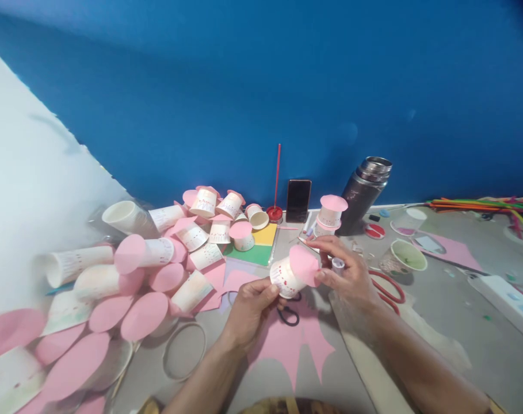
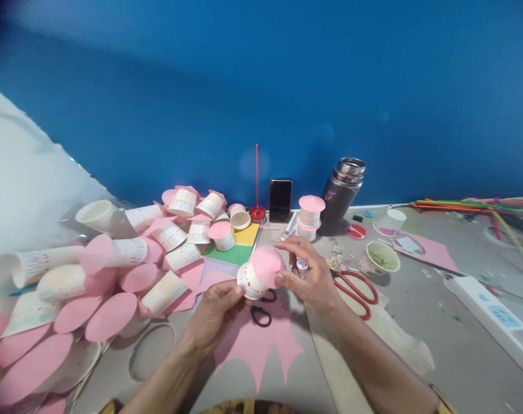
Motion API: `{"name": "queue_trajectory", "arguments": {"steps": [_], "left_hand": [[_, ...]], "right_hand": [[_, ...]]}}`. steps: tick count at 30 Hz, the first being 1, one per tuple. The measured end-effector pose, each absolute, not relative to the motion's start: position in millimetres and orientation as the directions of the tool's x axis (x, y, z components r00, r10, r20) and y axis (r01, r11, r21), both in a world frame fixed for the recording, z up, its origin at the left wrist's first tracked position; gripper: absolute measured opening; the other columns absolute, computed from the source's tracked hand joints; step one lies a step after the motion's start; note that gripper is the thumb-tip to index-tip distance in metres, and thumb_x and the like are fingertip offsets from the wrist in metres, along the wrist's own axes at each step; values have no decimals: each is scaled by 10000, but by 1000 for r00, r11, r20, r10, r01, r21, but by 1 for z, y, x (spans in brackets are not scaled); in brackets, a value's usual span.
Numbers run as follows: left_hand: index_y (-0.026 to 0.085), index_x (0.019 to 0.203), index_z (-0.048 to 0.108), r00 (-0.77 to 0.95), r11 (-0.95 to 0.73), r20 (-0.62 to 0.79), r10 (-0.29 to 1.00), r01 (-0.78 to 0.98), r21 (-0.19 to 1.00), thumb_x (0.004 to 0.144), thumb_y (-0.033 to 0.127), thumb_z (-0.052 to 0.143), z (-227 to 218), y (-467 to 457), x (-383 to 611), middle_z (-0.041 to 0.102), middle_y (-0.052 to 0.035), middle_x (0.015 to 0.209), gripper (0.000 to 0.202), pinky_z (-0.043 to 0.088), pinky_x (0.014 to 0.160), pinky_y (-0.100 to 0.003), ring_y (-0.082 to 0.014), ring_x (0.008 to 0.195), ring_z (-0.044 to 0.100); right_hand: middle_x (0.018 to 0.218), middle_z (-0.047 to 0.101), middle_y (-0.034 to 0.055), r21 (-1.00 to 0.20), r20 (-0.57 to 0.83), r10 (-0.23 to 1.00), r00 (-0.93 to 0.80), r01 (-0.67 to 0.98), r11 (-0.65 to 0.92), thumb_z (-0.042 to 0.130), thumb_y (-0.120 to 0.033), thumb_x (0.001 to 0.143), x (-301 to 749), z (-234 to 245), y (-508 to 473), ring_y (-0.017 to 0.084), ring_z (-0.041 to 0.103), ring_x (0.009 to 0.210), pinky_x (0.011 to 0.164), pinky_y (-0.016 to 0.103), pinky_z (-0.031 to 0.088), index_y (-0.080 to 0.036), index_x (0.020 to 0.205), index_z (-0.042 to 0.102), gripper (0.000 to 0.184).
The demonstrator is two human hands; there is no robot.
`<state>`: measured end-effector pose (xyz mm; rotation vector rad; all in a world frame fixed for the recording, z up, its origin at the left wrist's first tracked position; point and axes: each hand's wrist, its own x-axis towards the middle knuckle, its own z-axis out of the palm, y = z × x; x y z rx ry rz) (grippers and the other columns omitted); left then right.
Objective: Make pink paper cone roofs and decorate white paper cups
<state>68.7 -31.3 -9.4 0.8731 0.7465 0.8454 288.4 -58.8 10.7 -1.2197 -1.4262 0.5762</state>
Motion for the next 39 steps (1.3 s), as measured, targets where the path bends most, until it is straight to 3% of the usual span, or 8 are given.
{"name": "queue_trajectory", "arguments": {"steps": [6,9,13,18,25,28,32,39], "left_hand": [[108,658,771,467,277,-142,873,-236,932,768,411,848,-12,-31,67,649,-61,675,331,435,684,-302,-161,680,544],[91,668,766,483,344,-174,858,-288,894,740,393,879,-14,-30,67,651,-59,670,330,444,674,-277,-146,673,552],[84,759,749,523,575,-313,793,-472,668,695,311,924,-12,-27,69,646,-39,657,294,478,637,-241,-111,617,558],[109,852,681,576,681,-370,729,-665,307,806,187,836,-11,-22,70,583,12,672,179,472,571,-196,-77,588,542],[132,797,619,533,637,-423,733,-755,153,907,166,729,-7,-18,67,544,24,641,160,449,521,-186,-75,549,527],[129,802,616,536,643,-445,717,-756,125,952,179,672,-6,-19,68,548,20,638,167,451,514,-186,-73,538,522],[99,876,627,565,691,-465,681,-705,155,966,173,647,-11,-22,71,583,5,679,118,453,514,-187,-61,521,509],[90,885,666,575,716,-435,693,-614,332,823,268,827,-22,-25,73,616,-4,683,248,460,549,-194,-68,541,537]], "right_hand": [[1174,630,114,-786,487,873,27,450,425,851,-558,728,291,18,-58,303,600,1091,967,436,484,-259,1124,789,500],[1182,631,119,-806,458,889,33,437,399,854,-573,715,293,19,-57,300,603,1071,933,421,496,-255,1121,786,521],[1113,667,89,-880,400,900,171,346,325,763,-560,817,296,20,-57,230,595,861,755,351,501,-274,1117,780,415],[773,668,39,-952,251,905,344,258,167,745,-420,851,295,16,-52,188,542,688,594,294,428,-228,791,766,202],[618,582,-1,-991,0,984,177,132,-24,793,-435,806,277,-5,-47,106,436,540,487,240,336,-182,715,745,273],[696,620,30,-958,-200,979,33,-217,-188,830,-499,774,264,-13,-50,62,370,501,428,201,277,-148,800,780,355],[767,633,56,-741,-275,942,-192,-581,-335,886,-415,754,251,-20,-51,37,365,530,411,139,277,-116,795,763,325],[672,604,12,-661,-279,937,-210,-665,-347,932,-325,702,246,-22,-52,28,339,505,424,134,287,-133,681,661,333]]}}
